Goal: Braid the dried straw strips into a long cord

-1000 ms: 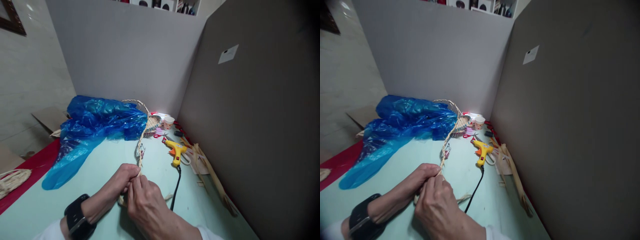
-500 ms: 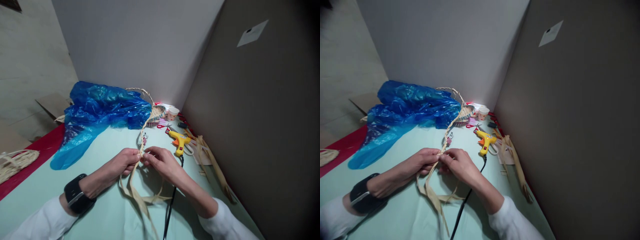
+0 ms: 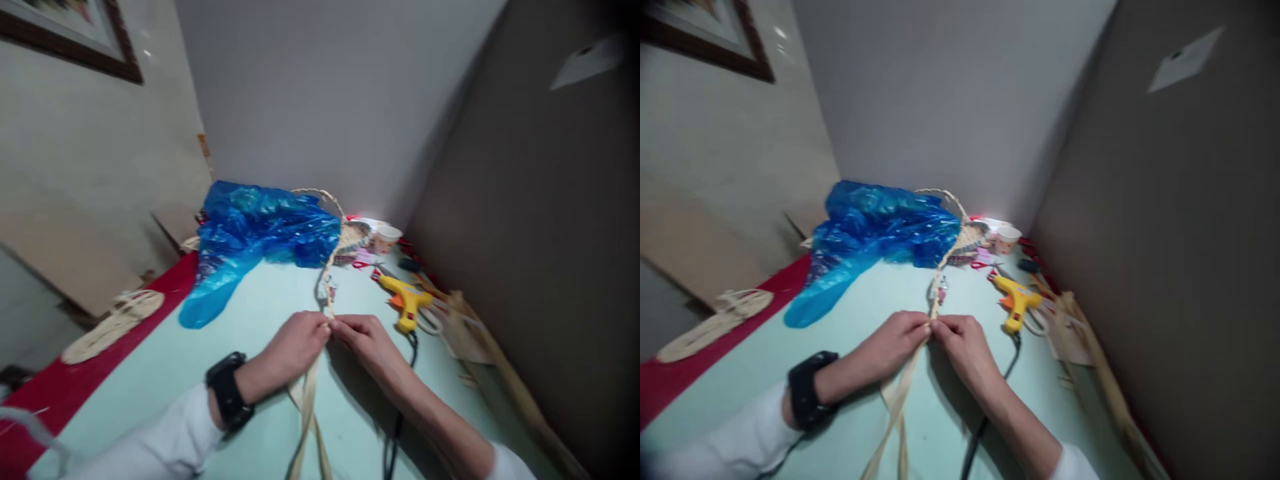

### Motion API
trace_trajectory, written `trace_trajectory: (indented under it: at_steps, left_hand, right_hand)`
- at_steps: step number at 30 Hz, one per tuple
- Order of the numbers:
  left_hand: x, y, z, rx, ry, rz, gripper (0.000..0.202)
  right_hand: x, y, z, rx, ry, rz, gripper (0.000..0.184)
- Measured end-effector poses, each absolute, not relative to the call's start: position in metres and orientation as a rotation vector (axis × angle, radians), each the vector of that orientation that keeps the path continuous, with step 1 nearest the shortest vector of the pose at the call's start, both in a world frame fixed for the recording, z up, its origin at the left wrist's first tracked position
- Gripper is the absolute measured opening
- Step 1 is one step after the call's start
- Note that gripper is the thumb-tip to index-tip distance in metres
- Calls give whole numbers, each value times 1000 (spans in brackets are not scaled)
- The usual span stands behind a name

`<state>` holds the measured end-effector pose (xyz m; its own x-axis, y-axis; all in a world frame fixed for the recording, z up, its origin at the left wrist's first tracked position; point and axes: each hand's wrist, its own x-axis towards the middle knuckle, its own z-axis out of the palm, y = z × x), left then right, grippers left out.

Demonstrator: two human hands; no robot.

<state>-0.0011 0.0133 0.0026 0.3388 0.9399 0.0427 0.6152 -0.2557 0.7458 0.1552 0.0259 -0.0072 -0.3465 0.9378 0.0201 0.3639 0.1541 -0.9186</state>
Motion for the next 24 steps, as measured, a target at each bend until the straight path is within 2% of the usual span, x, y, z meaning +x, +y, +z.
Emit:
trace_trajectory:
  at_steps: [5,11,15,24]
  left_hand:
    - [1,-1,1,2169,1657,572,32]
    - [5,-2,15,2159,1701,466,38]
    - [7,0,17,2159,1644,455,40]
    - [13,-16,7,2304,1681,500,28]
  right_hand:
    - [156,30,-12,-1293,-1849,992,44]
    - [158,30,-12,-1343,-1820,902,44]
    - [159,31,-19,-1356,-1761,905,44]
    - [156,29,-20,-1390,-1708,973,48]
